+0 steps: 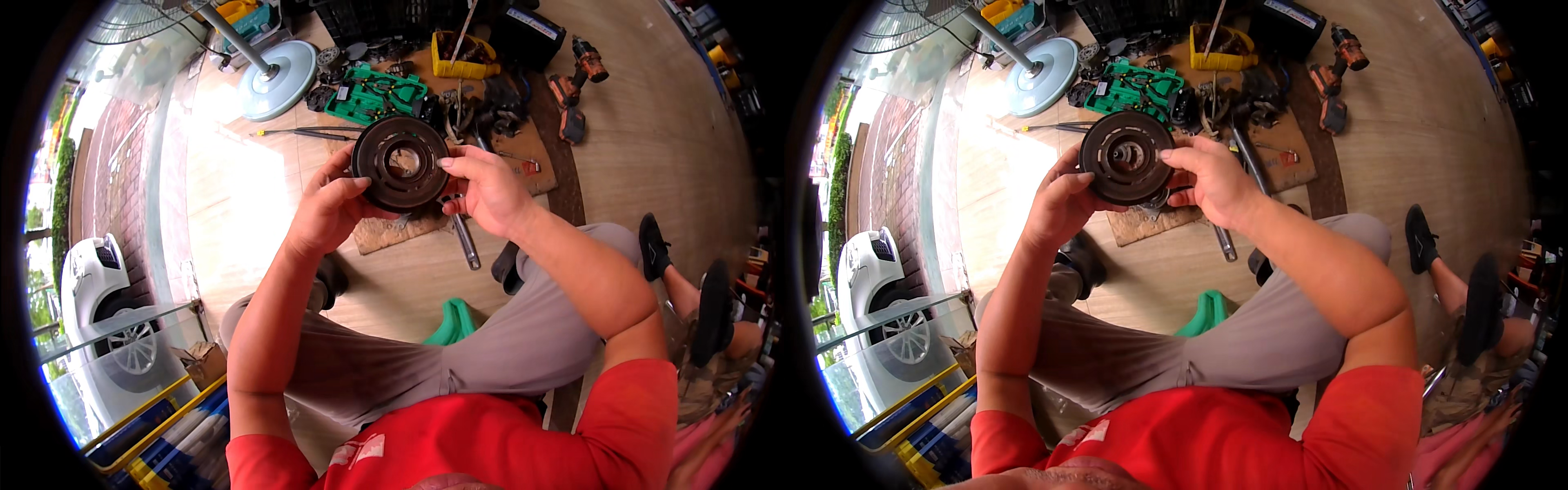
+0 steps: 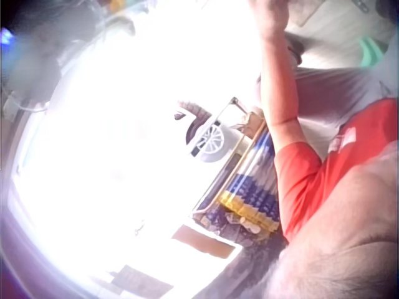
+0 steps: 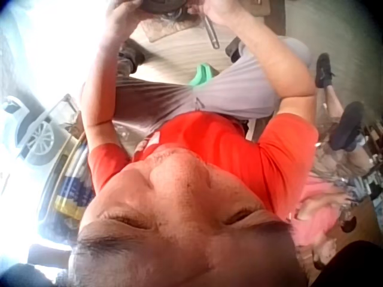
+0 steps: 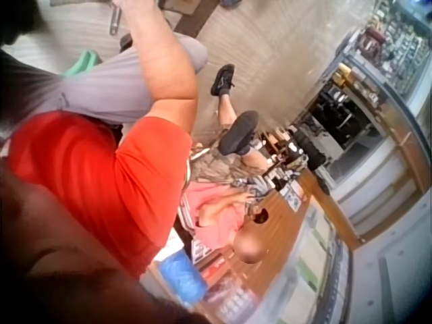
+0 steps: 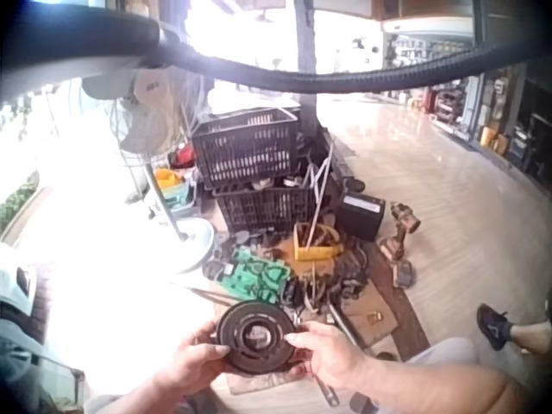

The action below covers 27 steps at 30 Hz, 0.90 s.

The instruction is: The person uses an adjustable wrench to loosen a nut on a mechanical assembly and then handles and points to several components including a clutch-like circular part.

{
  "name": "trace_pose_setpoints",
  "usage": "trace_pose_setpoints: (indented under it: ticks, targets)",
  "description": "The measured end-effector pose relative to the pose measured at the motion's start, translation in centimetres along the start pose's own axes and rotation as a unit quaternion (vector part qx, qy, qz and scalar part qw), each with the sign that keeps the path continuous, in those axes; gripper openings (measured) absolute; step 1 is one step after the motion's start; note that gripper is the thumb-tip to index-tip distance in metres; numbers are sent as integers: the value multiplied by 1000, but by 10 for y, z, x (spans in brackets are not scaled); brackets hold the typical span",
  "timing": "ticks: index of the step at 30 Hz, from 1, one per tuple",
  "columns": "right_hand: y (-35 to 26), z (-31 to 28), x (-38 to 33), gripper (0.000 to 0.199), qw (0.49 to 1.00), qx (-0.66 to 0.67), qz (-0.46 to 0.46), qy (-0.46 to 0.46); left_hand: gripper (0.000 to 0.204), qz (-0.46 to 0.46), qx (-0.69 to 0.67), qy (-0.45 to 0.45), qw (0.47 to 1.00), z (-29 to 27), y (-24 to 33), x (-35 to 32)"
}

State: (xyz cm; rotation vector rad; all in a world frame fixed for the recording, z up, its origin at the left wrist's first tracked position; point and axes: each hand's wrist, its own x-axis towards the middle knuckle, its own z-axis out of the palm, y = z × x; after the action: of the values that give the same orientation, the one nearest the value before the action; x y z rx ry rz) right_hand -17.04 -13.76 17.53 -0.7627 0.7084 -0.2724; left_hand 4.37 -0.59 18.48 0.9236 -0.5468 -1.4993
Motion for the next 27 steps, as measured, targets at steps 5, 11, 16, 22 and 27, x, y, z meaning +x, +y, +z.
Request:
trace_pose_setpoints:
  ticks: [5,11,16,22,27]
  targets:
    - [-4,6,-7,29,998,-37,-30,31,56,-13,-28,10,999,0,-8,4]
    - [-5,7,-10,31,997,-53,-47,41,56,-27,-39,20,999,-4,-14,7]
    - [-4,6,-9,33,997,-53,-46,36,55,-28,-46,19,998,-5,-15,6]
    - [-2,7,-9,33,996,-62,-44,46,57,-29,-55,43,997,-4,-16,4]
    - [0,6,-6,32,995,-67,-47,50,58,-13,-47,39,998,-1,-16,2]
